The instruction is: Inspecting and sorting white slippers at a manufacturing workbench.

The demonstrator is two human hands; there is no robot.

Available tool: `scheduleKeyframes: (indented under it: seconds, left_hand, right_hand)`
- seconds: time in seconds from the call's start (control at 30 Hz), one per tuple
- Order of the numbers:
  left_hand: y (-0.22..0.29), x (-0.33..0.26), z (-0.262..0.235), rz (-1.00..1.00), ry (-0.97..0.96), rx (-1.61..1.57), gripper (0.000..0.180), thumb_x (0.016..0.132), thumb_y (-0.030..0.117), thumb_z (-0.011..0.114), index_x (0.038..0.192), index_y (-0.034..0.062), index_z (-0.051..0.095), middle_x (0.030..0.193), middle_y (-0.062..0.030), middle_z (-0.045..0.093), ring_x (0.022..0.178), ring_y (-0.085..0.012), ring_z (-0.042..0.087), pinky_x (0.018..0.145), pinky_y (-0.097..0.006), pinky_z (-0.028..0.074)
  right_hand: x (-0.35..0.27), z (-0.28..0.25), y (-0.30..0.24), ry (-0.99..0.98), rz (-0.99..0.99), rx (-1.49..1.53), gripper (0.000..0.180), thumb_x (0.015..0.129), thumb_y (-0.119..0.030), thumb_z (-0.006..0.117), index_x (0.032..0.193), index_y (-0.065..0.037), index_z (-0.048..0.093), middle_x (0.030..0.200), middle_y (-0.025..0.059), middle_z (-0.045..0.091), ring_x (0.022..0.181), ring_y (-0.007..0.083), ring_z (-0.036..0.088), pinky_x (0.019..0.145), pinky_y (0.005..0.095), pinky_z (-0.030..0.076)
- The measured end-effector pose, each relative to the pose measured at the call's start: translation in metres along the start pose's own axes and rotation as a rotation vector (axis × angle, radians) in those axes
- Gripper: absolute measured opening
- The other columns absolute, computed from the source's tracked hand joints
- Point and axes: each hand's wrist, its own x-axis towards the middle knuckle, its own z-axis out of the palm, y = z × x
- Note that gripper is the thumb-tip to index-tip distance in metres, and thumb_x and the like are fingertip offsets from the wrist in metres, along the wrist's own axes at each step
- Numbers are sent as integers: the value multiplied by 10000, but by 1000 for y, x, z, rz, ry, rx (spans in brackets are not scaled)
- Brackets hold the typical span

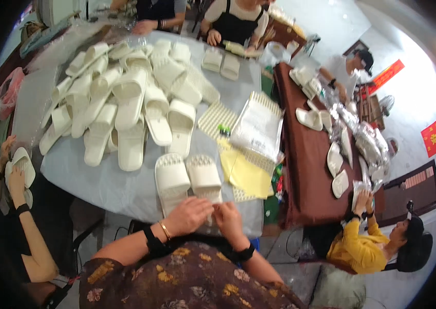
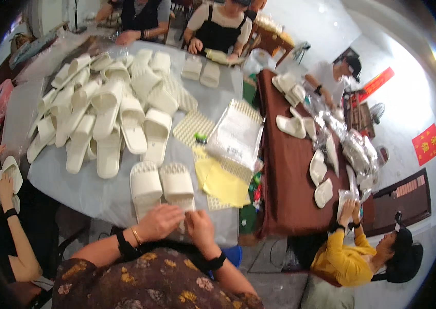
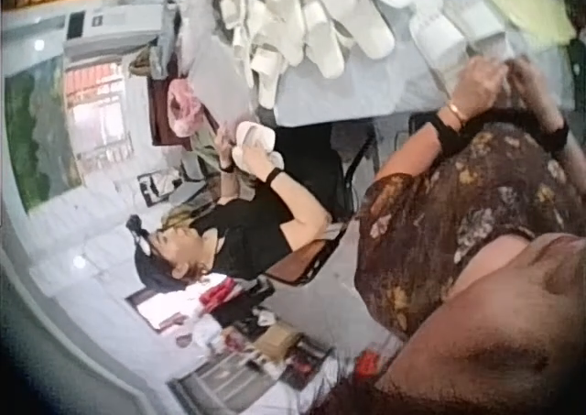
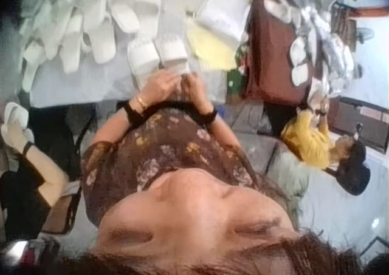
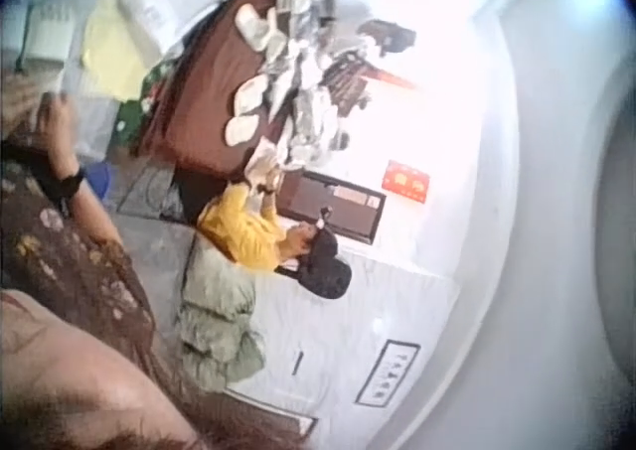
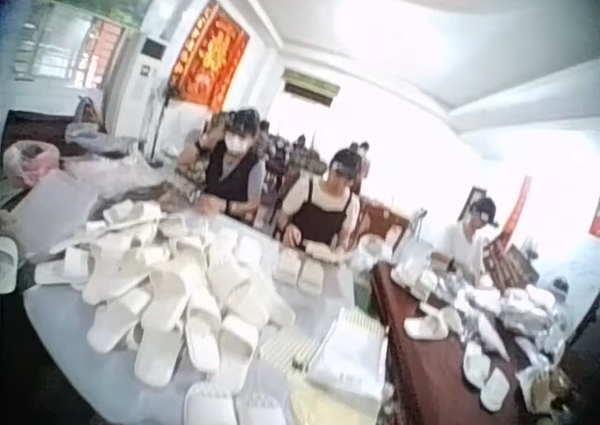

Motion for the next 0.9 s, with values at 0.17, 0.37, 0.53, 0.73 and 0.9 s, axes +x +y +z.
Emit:
scheduleKeyframes:
  seconds: [0.17, 0.37, 0.53, 0.73, 0.9]
  left_hand:
    - [-2, 13, 2, 62, -39, 150, 387, 857, 162, 573, 1229, 63, 612, 1272, -88, 607, 1211, -251, 552, 988, -375, 429]
    - [-12, 1, 1, 88, -35, 259, 379, 800, 217, 673, 1157, 95, 642, 974, -46, 602, 1015, -218, 579, 912, -355, 445]
    - [-4, -7, -8, -120, -104, 200, 379, 752, 260, 746, 1083, 110, 639, 1024, -54, 606, 1023, -234, 571, 862, -375, 443]
    - [-13, -8, 1, -153, -51, 115, 436, 725, 255, 757, 1109, 96, 624, 1181, -67, 616, 1044, -271, 572, 899, -422, 450]
    - [-15, 2, -9, -180, -85, 97, 487, 742, 219, 748, 1192, 110, 599, 1251, -54, 579, 1084, -254, 552, 940, -408, 427]
  right_hand:
    - [-3, -1, 7, -38, 82, 56, 209, 813, -68, 691, 1016, -43, 646, 898, 165, 600, 813, 355, 627, 696, 416, 517]
    - [-2, -2, 4, -58, 103, 74, 235, 788, -52, 708, 1016, -71, 652, 938, 149, 599, 804, 334, 640, 688, 401, 523]
    - [-7, -2, 2, -88, 136, 93, 233, 779, -50, 708, 1003, -76, 647, 950, 155, 595, 857, 358, 620, 732, 408, 516]
    - [0, -1, 11, -121, 104, 61, 176, 788, -69, 669, 955, -63, 613, 915, 181, 579, 868, 391, 571, 741, 453, 483]
    - [10, 0, 12, -106, 153, 144, 203, 782, -25, 675, 971, -59, 611, 906, 167, 571, 814, 368, 581, 701, 421, 483]
